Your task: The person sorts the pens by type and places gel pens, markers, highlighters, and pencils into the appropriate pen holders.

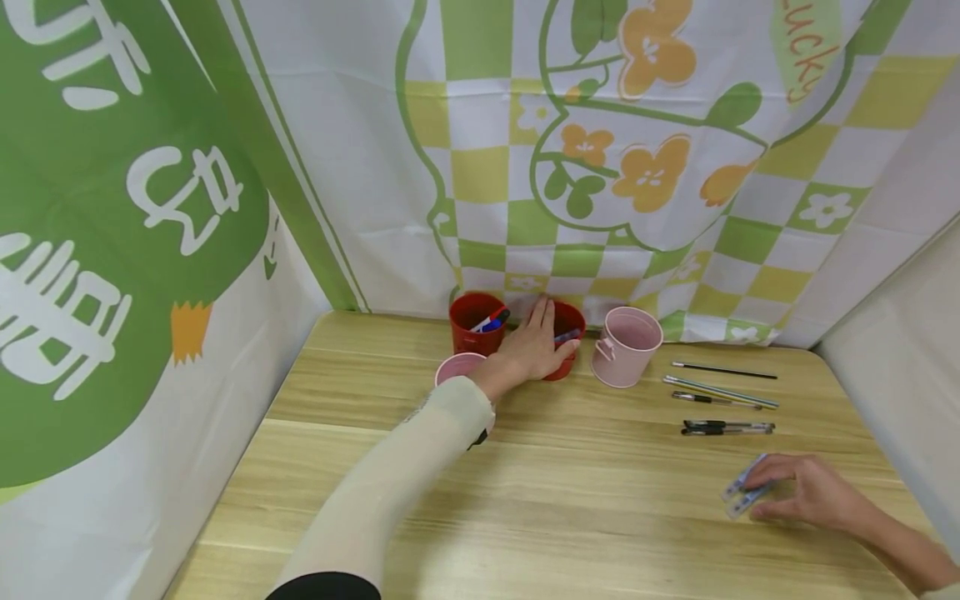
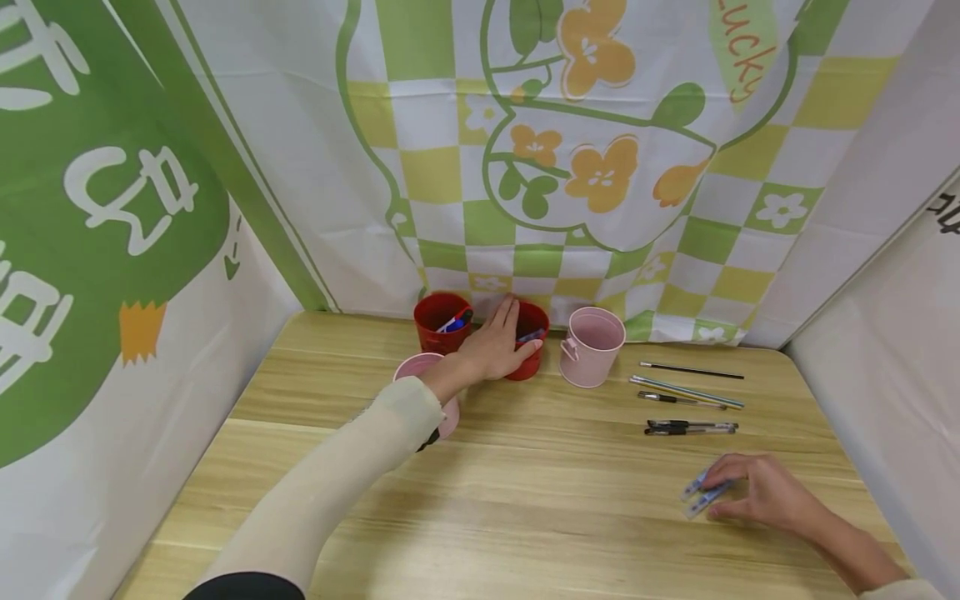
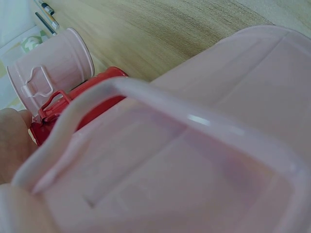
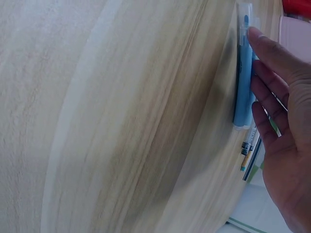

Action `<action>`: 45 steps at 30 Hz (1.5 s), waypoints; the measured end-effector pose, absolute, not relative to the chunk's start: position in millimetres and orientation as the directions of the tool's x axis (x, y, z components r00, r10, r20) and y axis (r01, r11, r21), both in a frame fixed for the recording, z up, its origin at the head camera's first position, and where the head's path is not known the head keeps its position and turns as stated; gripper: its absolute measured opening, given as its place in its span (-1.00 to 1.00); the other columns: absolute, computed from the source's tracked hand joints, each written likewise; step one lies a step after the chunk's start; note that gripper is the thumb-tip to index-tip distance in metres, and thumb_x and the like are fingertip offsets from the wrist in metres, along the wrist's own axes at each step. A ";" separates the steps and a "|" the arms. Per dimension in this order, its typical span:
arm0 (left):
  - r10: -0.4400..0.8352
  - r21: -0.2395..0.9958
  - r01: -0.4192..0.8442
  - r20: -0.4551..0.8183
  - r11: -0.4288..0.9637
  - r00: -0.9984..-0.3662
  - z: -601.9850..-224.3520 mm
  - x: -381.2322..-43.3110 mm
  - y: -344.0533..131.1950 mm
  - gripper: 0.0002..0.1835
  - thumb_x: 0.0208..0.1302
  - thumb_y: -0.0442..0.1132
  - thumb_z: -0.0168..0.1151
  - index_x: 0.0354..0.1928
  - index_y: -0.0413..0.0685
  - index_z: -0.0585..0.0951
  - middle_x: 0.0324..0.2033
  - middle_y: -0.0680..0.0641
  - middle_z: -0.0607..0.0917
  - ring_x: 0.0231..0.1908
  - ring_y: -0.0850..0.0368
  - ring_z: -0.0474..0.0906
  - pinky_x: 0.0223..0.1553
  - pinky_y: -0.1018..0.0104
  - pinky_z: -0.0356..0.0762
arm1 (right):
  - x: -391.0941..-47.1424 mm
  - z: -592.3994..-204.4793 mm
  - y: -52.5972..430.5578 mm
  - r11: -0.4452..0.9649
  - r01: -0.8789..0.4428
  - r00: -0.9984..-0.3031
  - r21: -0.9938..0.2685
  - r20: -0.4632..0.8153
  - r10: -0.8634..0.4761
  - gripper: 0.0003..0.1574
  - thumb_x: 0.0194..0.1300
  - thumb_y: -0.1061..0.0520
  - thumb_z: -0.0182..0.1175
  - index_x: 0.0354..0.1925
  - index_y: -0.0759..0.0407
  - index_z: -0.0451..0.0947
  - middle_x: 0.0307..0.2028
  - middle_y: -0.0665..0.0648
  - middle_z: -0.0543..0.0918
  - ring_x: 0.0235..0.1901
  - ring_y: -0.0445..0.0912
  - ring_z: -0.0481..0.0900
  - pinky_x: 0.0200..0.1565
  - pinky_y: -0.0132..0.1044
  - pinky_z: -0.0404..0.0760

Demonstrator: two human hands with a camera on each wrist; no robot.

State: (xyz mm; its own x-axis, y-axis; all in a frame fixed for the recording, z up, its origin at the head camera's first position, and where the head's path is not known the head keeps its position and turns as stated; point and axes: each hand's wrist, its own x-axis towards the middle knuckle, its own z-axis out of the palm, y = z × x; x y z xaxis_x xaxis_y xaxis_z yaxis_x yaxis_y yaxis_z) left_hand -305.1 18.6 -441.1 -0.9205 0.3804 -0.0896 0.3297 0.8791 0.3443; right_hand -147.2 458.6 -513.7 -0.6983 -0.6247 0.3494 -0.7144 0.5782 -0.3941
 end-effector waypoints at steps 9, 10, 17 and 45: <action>0.378 0.349 0.328 -0.084 0.878 -0.922 -440.2 -304.4 19.0 -0.01 0.63 0.34 -0.16 0.71 -0.15 -0.25 0.72 -0.10 -0.25 0.68 -0.04 -0.15 0.53 -0.04 0.26 | -147.0 -521.2 456.8 0.575 -0.721 -0.692 -0.386 0.362 -0.625 -0.46 -0.36 0.16 0.78 -0.28 -0.07 0.83 -0.26 -0.11 0.80 -0.22 -0.36 0.69 -0.12 -0.69 0.51; 0.378 0.349 0.328 -0.085 0.878 -0.922 -440.2 -304.4 19.0 -0.01 0.63 0.34 -0.17 0.71 -0.14 -0.25 0.72 -0.09 -0.25 0.68 -0.04 -0.15 0.53 -0.03 0.27 | -147.3 -522.5 457.0 0.575 -0.724 -0.689 -0.381 0.364 -0.626 -0.46 -0.36 0.16 0.78 -0.28 -0.07 0.83 -0.26 -0.11 0.80 -0.22 -0.35 0.68 -0.11 -0.69 0.50; 0.372 0.346 0.322 -0.086 0.881 -0.924 -440.1 -305.1 19.2 -0.01 0.63 0.36 -0.19 0.72 -0.13 -0.25 0.72 -0.08 -0.26 0.68 -0.03 -0.14 0.51 -0.02 0.29 | -150.0 -528.2 457.2 0.527 -0.737 -0.671 -0.423 0.367 -0.644 -0.51 -0.35 0.26 0.76 -0.31 0.07 0.85 -0.28 -0.10 0.75 -0.24 -0.32 0.66 -0.12 -0.68 0.50; 0.375 0.356 0.316 -0.106 0.879 -0.921 -440.7 -304.3 18.1 -0.02 0.63 0.35 -0.20 0.71 -0.12 -0.27 0.72 -0.07 -0.30 0.69 -0.02 -0.19 0.53 -0.05 0.26 | -151.8 -532.4 448.9 0.489 -0.629 -0.761 -0.604 0.349 -0.547 -0.54 -0.18 0.51 0.62 -0.34 0.06 0.86 -0.37 -0.07 0.81 -0.36 -0.31 0.72 -0.30 -0.57 0.59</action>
